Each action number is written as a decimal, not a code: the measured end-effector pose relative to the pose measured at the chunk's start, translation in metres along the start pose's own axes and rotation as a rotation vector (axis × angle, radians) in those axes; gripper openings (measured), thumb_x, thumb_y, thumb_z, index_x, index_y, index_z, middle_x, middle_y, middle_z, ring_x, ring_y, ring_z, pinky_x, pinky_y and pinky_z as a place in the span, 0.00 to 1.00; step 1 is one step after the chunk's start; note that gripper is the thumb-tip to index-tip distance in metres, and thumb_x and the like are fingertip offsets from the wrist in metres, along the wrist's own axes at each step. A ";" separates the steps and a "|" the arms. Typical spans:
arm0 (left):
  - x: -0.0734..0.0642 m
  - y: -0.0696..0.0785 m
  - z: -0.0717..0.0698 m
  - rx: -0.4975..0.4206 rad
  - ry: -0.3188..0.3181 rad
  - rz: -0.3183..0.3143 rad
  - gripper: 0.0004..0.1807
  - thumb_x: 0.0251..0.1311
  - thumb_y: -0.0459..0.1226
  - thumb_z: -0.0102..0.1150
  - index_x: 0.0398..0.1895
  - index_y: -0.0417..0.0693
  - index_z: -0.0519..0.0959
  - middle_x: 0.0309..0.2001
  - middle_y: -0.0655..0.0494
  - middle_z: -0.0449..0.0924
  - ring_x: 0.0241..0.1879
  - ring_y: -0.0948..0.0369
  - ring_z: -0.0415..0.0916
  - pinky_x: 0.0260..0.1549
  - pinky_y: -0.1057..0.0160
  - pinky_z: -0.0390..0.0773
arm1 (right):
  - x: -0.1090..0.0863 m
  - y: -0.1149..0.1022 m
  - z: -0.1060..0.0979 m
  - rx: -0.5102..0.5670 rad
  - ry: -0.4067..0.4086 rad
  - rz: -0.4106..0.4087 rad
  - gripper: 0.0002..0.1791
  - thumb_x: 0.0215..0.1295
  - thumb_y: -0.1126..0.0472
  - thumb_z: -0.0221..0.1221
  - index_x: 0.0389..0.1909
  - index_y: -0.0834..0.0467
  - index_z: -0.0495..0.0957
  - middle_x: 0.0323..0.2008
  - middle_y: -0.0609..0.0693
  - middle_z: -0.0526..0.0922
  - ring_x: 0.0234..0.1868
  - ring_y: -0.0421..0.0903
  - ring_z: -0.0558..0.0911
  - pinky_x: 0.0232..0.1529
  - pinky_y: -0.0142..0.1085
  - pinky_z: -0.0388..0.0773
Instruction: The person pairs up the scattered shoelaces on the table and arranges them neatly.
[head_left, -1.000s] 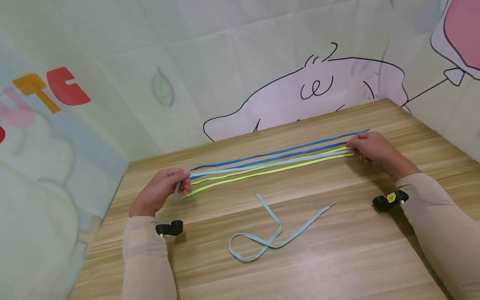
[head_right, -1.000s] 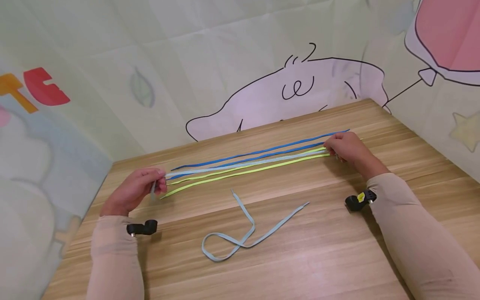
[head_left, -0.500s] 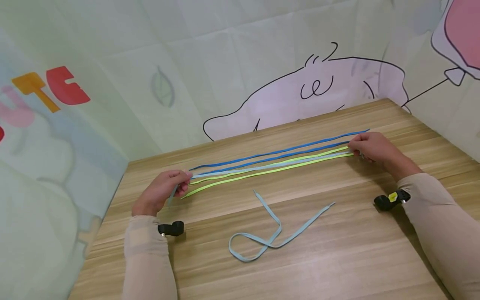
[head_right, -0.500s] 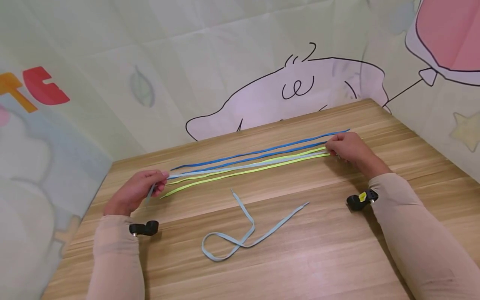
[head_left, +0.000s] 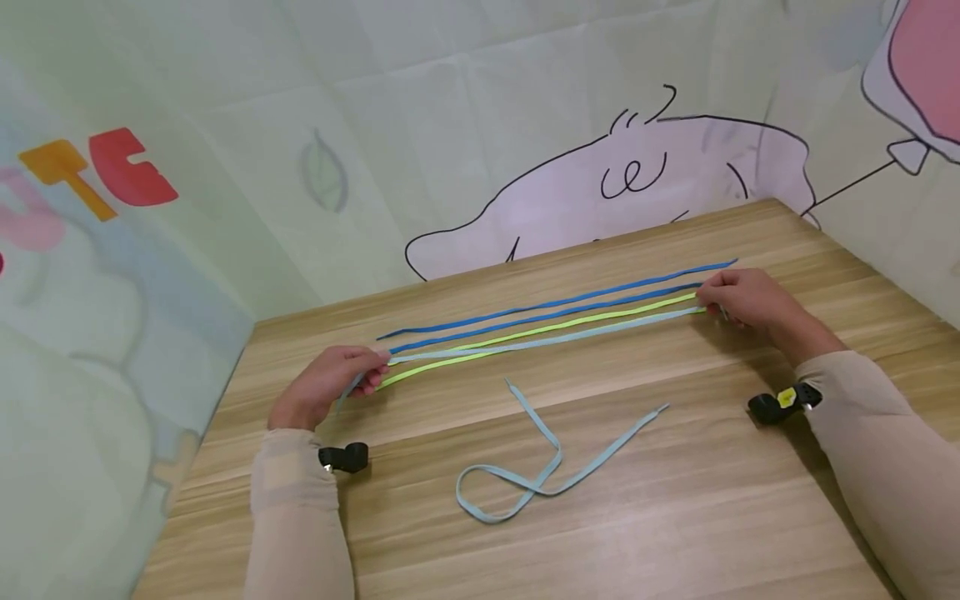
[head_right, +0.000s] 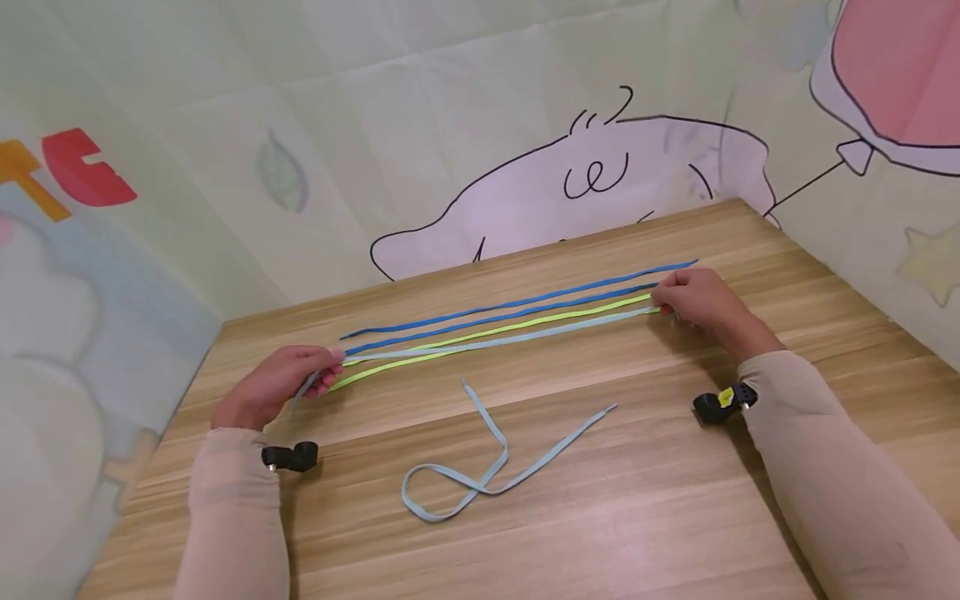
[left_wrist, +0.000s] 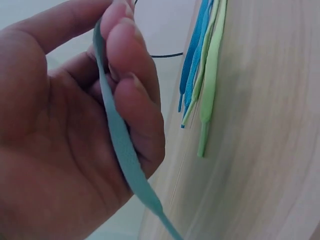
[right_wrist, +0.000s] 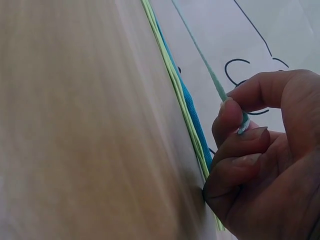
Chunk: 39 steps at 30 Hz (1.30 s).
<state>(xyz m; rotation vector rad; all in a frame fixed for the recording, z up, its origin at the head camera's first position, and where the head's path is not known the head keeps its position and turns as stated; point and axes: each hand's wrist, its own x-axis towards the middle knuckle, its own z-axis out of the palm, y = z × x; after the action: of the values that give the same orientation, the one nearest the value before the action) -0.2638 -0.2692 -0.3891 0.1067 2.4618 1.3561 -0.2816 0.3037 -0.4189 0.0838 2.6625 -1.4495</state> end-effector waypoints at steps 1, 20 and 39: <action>0.001 0.000 0.000 0.013 -0.002 -0.002 0.23 0.71 0.47 0.58 0.37 0.30 0.78 0.28 0.53 0.75 0.30 0.62 0.71 0.33 0.66 0.74 | -0.001 0.001 0.000 -0.005 0.002 0.004 0.10 0.67 0.56 0.58 0.38 0.61 0.75 0.24 0.45 0.76 0.20 0.44 0.68 0.21 0.38 0.66; 0.001 -0.001 0.000 0.138 -0.056 -0.027 0.16 0.69 0.42 0.59 0.36 0.35 0.81 0.29 0.54 0.78 0.31 0.60 0.75 0.34 0.65 0.76 | -0.010 0.007 0.001 -0.036 0.010 0.001 0.11 0.67 0.57 0.57 0.40 0.63 0.75 0.24 0.47 0.72 0.21 0.43 0.68 0.21 0.38 0.66; 0.002 0.002 0.002 0.305 -0.095 -0.039 0.14 0.66 0.43 0.63 0.34 0.39 0.84 0.31 0.55 0.81 0.33 0.59 0.78 0.37 0.61 0.77 | -0.014 0.011 -0.004 0.015 0.006 -0.024 0.08 0.66 0.59 0.58 0.30 0.59 0.76 0.18 0.43 0.70 0.16 0.39 0.67 0.17 0.34 0.63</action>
<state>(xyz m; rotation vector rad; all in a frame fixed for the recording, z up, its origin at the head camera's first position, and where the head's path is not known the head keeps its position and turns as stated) -0.2652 -0.2661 -0.3890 0.1887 2.5563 0.9294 -0.2672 0.3132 -0.4242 0.0580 2.6664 -1.4785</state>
